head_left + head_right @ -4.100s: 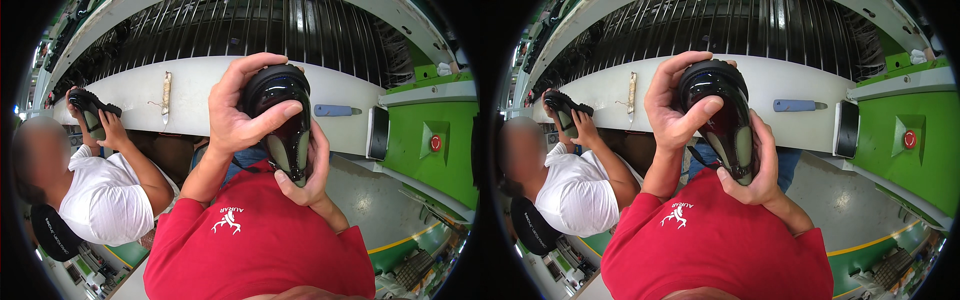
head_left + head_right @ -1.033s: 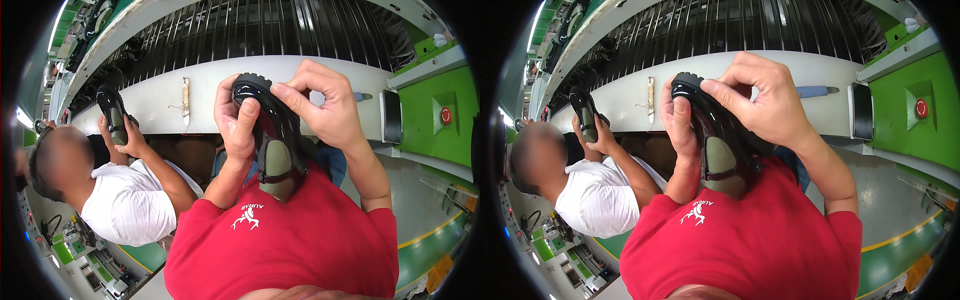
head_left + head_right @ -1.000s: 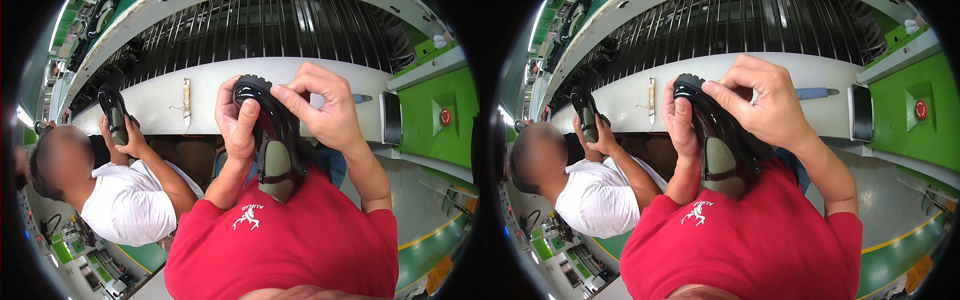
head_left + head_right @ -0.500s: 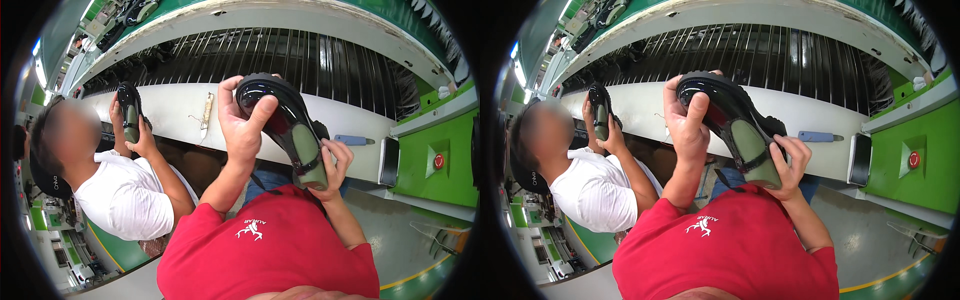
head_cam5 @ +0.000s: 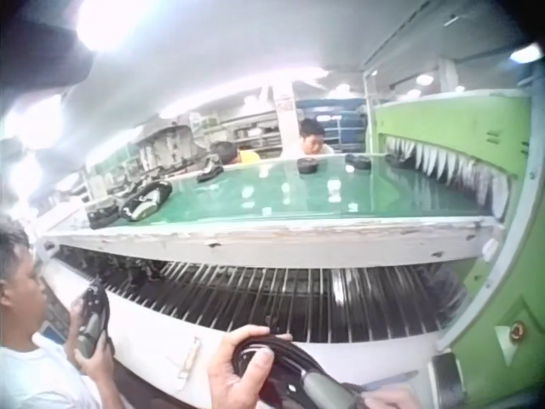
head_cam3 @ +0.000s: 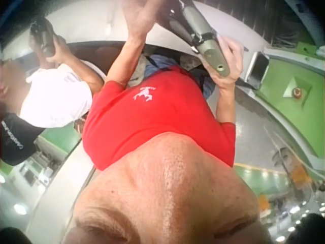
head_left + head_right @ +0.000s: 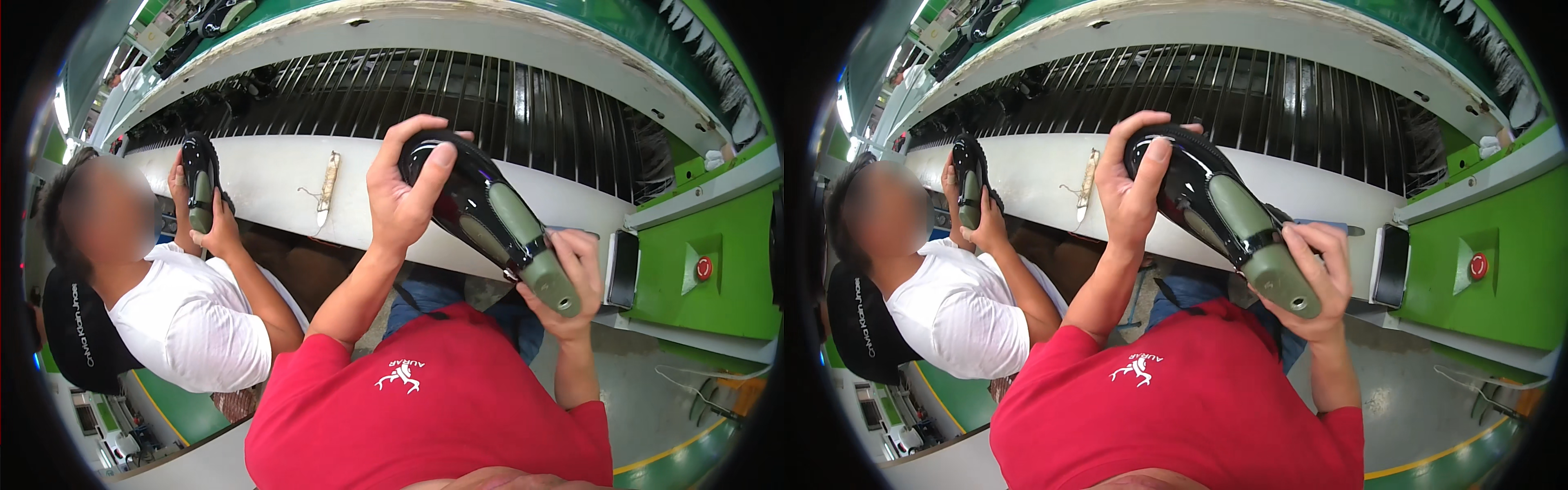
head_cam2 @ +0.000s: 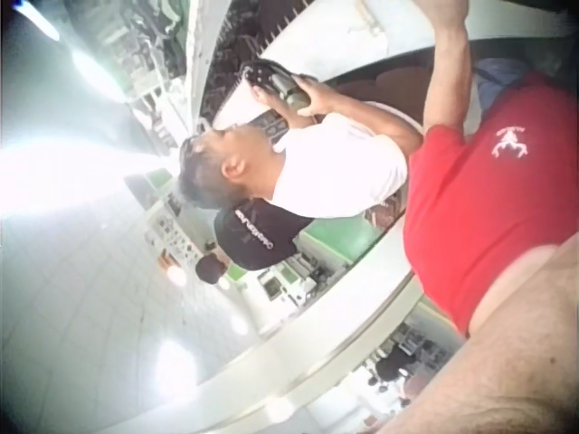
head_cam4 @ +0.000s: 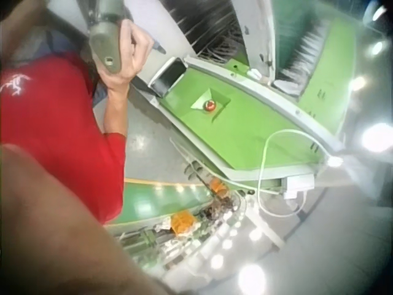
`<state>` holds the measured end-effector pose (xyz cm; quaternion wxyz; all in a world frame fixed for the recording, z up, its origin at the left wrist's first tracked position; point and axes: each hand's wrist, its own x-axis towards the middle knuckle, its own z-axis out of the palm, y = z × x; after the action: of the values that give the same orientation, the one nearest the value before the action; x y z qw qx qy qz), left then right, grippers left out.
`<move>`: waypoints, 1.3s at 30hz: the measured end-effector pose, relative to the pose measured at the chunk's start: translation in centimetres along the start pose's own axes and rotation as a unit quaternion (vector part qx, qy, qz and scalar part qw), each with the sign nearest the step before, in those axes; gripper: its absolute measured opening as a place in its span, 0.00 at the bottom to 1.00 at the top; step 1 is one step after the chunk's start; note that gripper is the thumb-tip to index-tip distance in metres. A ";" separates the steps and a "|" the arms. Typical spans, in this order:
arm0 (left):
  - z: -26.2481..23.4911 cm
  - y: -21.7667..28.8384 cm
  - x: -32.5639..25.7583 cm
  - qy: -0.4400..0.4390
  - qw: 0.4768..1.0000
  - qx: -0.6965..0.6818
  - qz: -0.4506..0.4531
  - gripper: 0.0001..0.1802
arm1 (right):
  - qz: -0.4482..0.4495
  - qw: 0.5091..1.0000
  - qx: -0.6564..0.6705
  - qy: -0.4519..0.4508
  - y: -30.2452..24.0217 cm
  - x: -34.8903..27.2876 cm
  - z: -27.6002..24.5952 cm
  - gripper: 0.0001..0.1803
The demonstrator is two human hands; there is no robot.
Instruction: The person picks up black shoes from a moving conveyor belt, rotates them to inspect the soles and uppers, and places them back on the belt. The person repeats this process for multiple shoes, handling them one at a time in a factory setting.
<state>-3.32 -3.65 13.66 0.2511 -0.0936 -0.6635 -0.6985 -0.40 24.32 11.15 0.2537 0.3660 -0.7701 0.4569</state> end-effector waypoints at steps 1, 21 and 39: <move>-0.5 -0.4 -0.1 -0.008 0.999 0.042 0.019 0.19 | 0.004 1.000 -0.018 0.005 -0.1 1.4 -1.0 0.38; -0.5 2.5 0.0 -0.180 0.957 0.211 0.082 0.37 | 0.279 0.852 0.442 0.037 4.2 7.2 5.6 0.47; -1.7 6.4 3.8 -0.347 0.821 0.437 0.115 0.39 | 0.268 0.891 0.358 0.082 1.4 8.3 7.3 0.31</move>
<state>-3.24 -6.16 20.87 0.0969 -0.2860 -0.9271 -0.2222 -6.95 15.49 13.12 0.0358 0.1726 -0.5994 0.7808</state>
